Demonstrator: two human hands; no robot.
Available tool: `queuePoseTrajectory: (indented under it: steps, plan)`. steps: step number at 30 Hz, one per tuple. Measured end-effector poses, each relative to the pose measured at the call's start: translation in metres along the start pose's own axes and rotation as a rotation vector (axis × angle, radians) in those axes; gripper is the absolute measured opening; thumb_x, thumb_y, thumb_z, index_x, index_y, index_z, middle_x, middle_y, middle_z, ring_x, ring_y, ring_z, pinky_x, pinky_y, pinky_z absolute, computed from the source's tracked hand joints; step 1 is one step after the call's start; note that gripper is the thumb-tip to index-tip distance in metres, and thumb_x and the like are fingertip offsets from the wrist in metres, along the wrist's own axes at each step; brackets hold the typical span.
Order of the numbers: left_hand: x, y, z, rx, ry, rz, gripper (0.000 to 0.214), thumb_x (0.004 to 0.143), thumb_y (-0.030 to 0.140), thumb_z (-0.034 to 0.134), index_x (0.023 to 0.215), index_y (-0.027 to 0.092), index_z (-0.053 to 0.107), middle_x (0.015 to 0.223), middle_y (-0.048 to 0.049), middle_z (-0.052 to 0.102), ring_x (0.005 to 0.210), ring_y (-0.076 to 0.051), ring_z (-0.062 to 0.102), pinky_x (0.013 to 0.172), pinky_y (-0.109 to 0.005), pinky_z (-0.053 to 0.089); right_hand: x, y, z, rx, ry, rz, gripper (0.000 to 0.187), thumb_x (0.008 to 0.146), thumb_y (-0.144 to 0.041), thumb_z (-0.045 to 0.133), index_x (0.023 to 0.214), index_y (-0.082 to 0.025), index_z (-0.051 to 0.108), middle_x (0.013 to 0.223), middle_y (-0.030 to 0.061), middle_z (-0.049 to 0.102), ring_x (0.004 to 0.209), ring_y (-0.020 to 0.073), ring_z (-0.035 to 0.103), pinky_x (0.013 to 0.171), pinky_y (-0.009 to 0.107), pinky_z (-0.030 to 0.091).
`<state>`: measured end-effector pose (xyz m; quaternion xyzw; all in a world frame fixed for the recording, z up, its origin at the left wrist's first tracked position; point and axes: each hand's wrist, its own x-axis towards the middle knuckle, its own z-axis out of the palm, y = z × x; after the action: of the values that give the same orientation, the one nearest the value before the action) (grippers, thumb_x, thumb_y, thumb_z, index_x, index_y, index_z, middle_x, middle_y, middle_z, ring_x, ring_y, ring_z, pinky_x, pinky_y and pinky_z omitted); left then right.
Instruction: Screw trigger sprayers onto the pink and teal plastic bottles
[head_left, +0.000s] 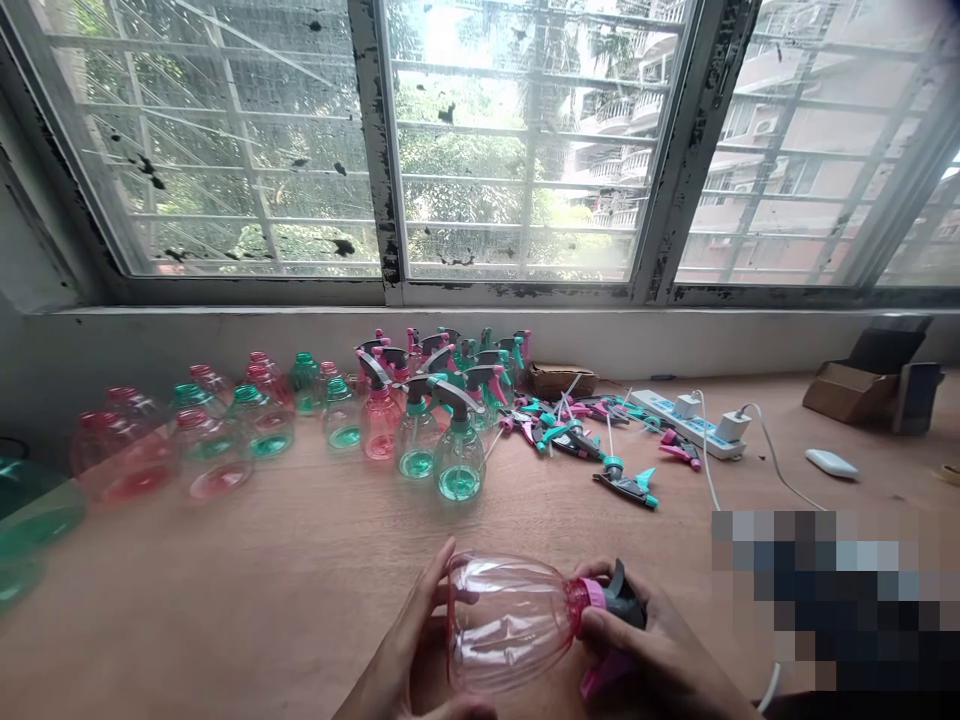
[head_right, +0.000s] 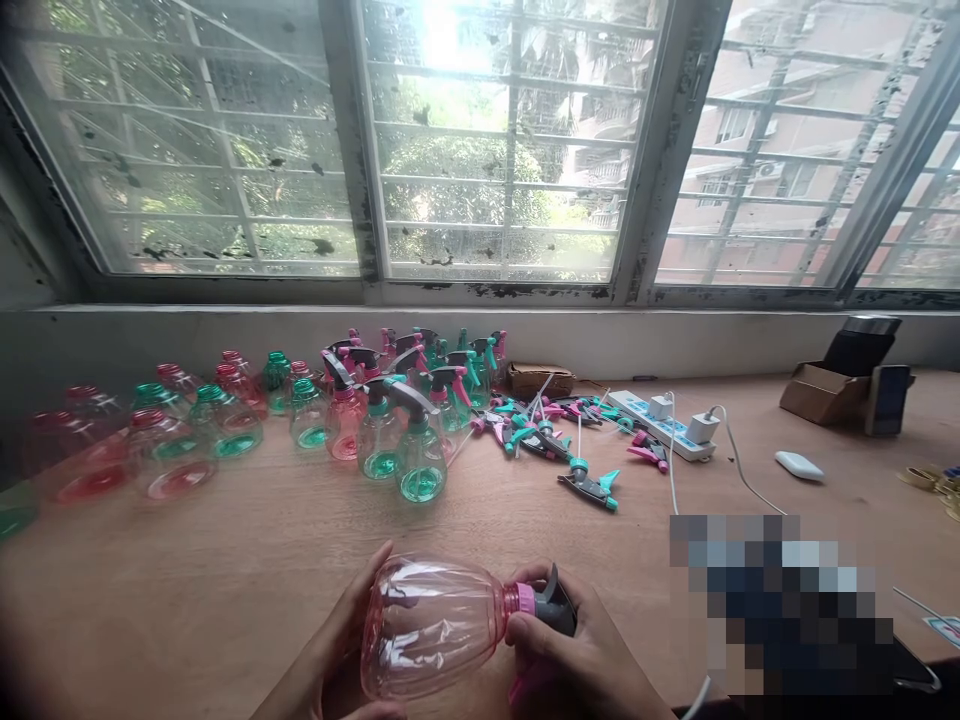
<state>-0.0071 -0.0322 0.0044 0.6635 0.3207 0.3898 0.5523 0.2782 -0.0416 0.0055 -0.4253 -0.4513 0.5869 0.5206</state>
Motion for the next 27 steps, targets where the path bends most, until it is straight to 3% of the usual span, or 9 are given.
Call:
queuePoseTrajectory:
  steps: [3,6,13,17,21,23,27]
  plan:
    - [0.001,0.002,0.002,-0.097,-0.024,0.005,0.104,0.079,0.051,0.082,0.16,0.036,0.018,0.163,-0.0092,0.036,0.144,-0.037,0.044,0.118,-0.049,0.038,0.0,0.001,0.0,-0.005,0.006,-0.017,0.041,0.064,-0.045,0.092,0.089,-0.017,0.073,0.072,0.0005,0.072,0.062,0.0154,0.06,0.058,0.024,0.046]
    - [0.002,0.003,0.005,-0.132,-0.013,-0.033,0.1,0.079,0.055,0.079,0.159,0.035,0.023,0.164,-0.0106,0.035,0.141,-0.039,0.048,0.114,-0.051,0.043,0.0,0.002,-0.001,-0.015,0.0,-0.014,0.04,0.065,-0.044,0.092,0.089,-0.018,0.074,0.071,0.0003,0.072,0.061,0.0162,0.06,0.057,0.025,0.046]
    - [-0.001,0.002,0.002,0.087,0.019,0.04,0.091,0.086,0.042,0.077,0.158,0.041,0.021,0.163,-0.0073,0.037,0.135,-0.035,0.055,0.117,-0.047,0.041,-0.001,0.0,-0.001,0.011,0.022,0.008,0.04,0.065,-0.046,0.091,0.088,-0.018,0.073,0.067,-0.0013,0.07,0.058,0.0161,0.059,0.057,0.025,0.045]
    - [-0.003,0.005,0.0,0.029,-0.025,0.005,0.101,0.084,0.045,0.08,0.161,0.037,0.015,0.161,-0.01,0.04,0.14,-0.036,0.05,0.12,-0.049,0.036,-0.001,0.001,0.0,0.034,-0.008,0.008,0.039,0.066,-0.045,0.091,0.088,-0.018,0.073,0.067,-0.0017,0.069,0.057,0.0146,0.058,0.056,0.024,0.043]
    - [-0.002,0.004,0.001,-0.111,-0.049,-0.009,0.099,0.085,0.043,0.079,0.16,0.04,0.016,0.168,-0.0061,0.028,0.147,-0.037,0.04,0.121,-0.049,0.035,-0.001,0.002,-0.001,0.018,-0.03,0.0,0.04,0.066,-0.044,0.092,0.09,-0.017,0.073,0.068,-0.001,0.07,0.058,0.0144,0.058,0.056,0.024,0.042]
    - [0.0,0.0,0.002,-0.133,-0.052,0.001,0.096,0.085,0.046,0.078,0.16,0.04,0.018,0.169,-0.0065,0.025,0.144,-0.039,0.044,0.118,-0.051,0.038,-0.001,0.002,-0.001,0.025,-0.038,-0.003,0.04,0.067,-0.043,0.092,0.091,-0.017,0.073,0.068,-0.0011,0.07,0.058,0.014,0.058,0.056,0.023,0.041]
    - [0.003,-0.007,0.001,-0.034,-0.044,0.042,0.093,0.085,0.045,0.078,0.158,0.044,0.02,0.164,-0.0076,0.034,0.134,-0.036,0.055,0.116,-0.051,0.04,-0.001,0.001,-0.001,0.062,-0.018,-0.001,0.039,0.065,-0.04,0.093,0.09,-0.017,0.074,0.071,-0.0012,0.072,0.061,0.0131,0.058,0.059,0.022,0.041]
